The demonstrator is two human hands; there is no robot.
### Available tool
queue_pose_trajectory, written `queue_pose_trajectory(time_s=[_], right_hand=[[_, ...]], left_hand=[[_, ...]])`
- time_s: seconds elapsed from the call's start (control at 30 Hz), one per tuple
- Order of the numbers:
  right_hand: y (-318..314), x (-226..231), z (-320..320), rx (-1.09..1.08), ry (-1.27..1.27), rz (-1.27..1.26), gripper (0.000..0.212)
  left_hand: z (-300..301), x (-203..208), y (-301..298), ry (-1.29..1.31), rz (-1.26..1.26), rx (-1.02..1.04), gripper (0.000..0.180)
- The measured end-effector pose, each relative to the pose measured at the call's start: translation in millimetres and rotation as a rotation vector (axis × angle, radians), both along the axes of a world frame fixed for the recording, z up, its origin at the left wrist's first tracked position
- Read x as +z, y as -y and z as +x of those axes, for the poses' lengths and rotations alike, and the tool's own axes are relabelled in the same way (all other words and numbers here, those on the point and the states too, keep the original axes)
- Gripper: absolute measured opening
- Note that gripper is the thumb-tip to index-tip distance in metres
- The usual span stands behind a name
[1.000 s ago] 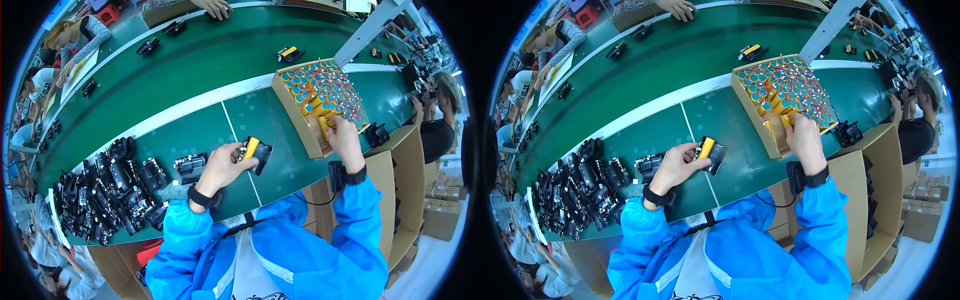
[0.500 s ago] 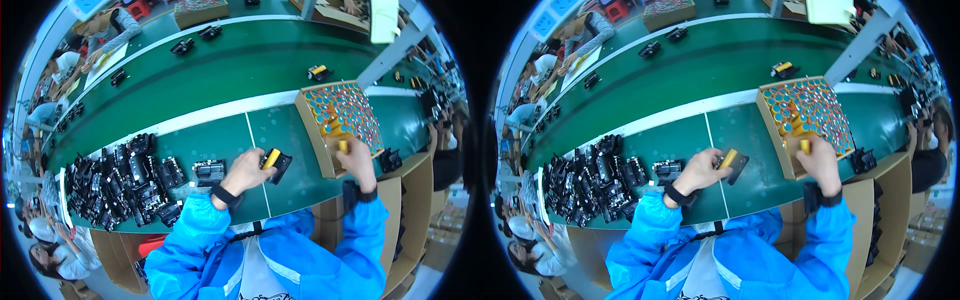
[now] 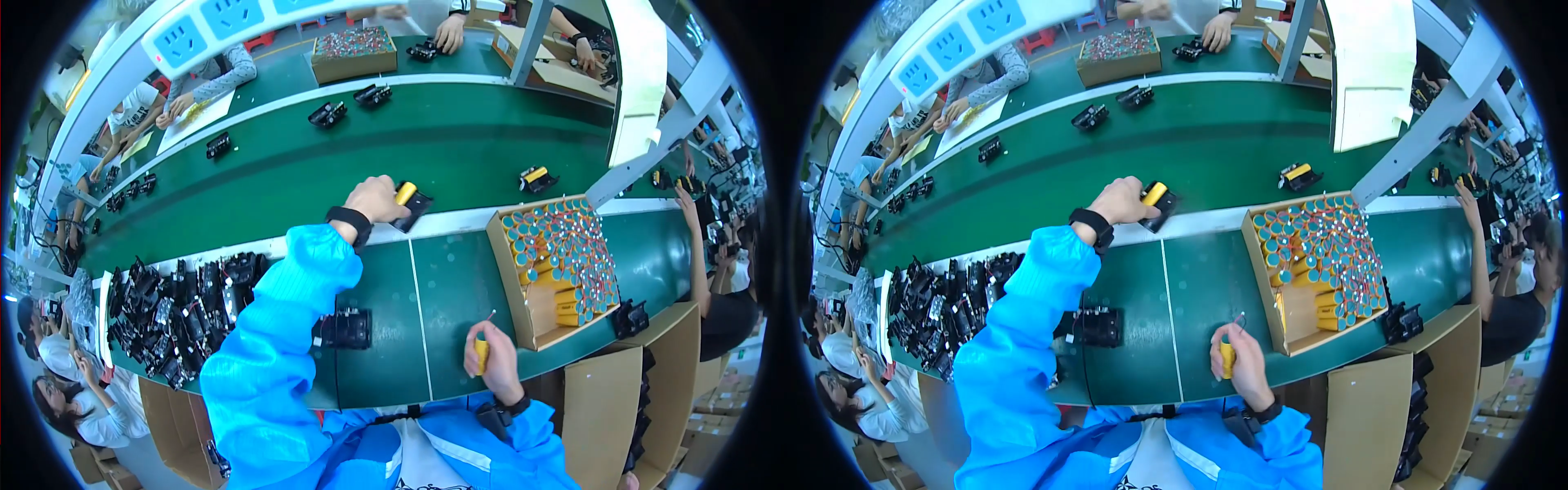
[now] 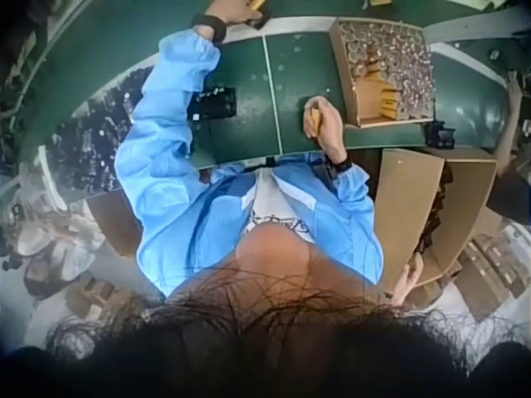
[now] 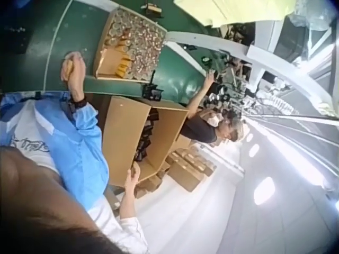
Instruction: Assembling small electronic components into plastic housings on a factory production line.
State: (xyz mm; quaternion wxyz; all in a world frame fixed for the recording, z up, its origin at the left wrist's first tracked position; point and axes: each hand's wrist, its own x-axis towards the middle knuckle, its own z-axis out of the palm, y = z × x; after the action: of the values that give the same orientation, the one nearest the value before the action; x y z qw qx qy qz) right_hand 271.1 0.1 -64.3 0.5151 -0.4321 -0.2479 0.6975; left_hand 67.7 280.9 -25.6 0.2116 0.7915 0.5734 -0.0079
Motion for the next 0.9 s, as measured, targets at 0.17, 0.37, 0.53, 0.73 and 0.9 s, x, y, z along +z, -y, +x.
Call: queue_pose_trajectory(time_s=[0.17,0.37,0.53,0.73,0.9], right_hand=[[-8,-32,-3,-0.21,0.064,0.072,0.034],[3,-35,-14,-0.146,0.271,0.159,0.027],[6,-47,-12,-0.208,0.229,0.167,0.024],[-1,-46,-13,-0.183,0.301,0.185,0.025],[-9,-48,-9,-0.265,0.214,0.24,0.026]], left_hand=[[-13,-5,-77,-0.039,-0.156,-0.07,0.061],[-22,-54,-224,0.247,0.278,-0.052,0.061],[9,-77,-264,-0.178,0.474,0.31,0.051],[3,-48,-251,-0.176,0.433,0.17,0.052],[-6,34,-144,-0.108,0.324,-0.272,0.05]])
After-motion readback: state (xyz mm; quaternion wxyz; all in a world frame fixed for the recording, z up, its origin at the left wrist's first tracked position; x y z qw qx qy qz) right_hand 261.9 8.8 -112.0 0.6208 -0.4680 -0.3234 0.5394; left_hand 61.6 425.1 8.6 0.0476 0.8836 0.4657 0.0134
